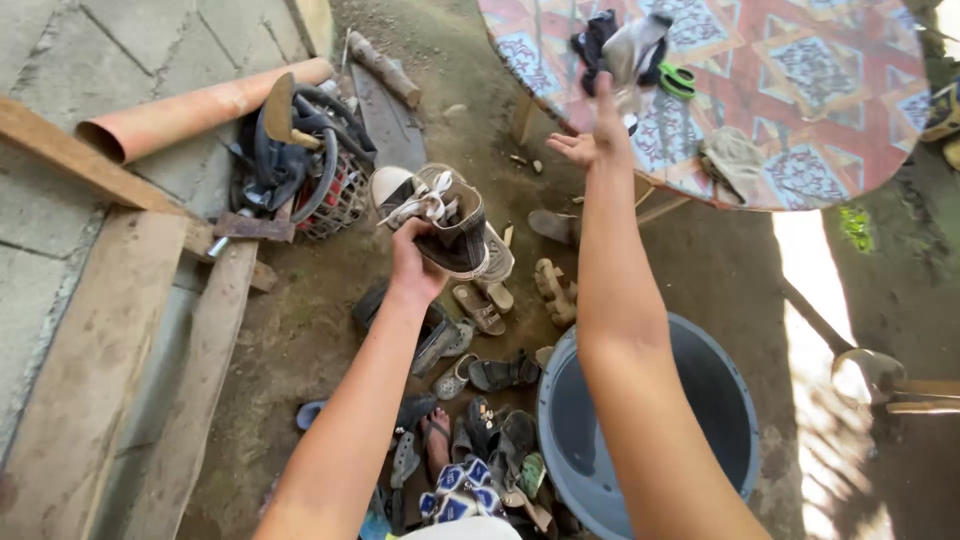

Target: Organize and clean various shoes and sandals on the floor.

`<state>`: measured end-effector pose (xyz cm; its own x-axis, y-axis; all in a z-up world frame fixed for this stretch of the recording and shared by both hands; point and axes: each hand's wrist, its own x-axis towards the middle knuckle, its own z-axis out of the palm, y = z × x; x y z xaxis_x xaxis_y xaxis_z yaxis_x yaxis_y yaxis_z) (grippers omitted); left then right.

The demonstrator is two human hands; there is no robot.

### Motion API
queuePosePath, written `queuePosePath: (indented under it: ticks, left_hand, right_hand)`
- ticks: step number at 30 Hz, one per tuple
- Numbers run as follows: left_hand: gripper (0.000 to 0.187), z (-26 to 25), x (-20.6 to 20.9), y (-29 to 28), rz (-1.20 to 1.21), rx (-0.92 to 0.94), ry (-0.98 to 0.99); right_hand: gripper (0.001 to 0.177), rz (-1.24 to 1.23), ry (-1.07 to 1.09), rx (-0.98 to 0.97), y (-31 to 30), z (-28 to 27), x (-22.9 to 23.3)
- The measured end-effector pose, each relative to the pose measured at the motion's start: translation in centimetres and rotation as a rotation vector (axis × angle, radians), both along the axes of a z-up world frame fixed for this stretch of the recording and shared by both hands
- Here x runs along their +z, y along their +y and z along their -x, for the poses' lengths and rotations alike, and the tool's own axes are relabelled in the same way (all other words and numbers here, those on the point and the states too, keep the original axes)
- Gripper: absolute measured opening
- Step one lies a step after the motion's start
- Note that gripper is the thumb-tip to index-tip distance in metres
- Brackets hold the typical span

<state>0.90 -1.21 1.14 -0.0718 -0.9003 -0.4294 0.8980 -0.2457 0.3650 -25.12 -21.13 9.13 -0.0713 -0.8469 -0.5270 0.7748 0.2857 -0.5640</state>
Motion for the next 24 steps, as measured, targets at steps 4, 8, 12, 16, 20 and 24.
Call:
queuePosePath:
  ticks: [4,8,12,16,20,24]
  left_hand:
    - [0.036,-2.2,1.4,2.9,0.115,-0.019,0.049]
    - [0.040,-7.2,-0.4,8.5,0.342,0.006,0.083]
    - [0.040,-11.8,0.6,15.0,0.469,-0.042,0.061]
    - [0.042,-15.7,0.5,24.5,0.415,-0.066,-0.071]
    - [0.055,-15.8,2.3,35.3,0.397,-0.150,-0.036]
    - [0.070,-14.0,1.0,45.8,0.445,-0.112,0.125]
  right_hand:
    - [0.097,0.036,0.321,0.293,3.0,-3.7,-5.8]
    - [0.058,0.264,0.150,0.652,17.5,-11.7,-5.0]
    - [0.049,0.215,-0.022,0.752,30.3,-16.8,-2.1]
    - [0.032,0.282,-0.020,0.838,38.7,-17.3,-3.3]
    - [0.015,0.447,0.066,0.797,47.6,-18.9,-2.7]
    - [0.019,0.461,0.185,0.561,56.3,-19.9,-1.2]
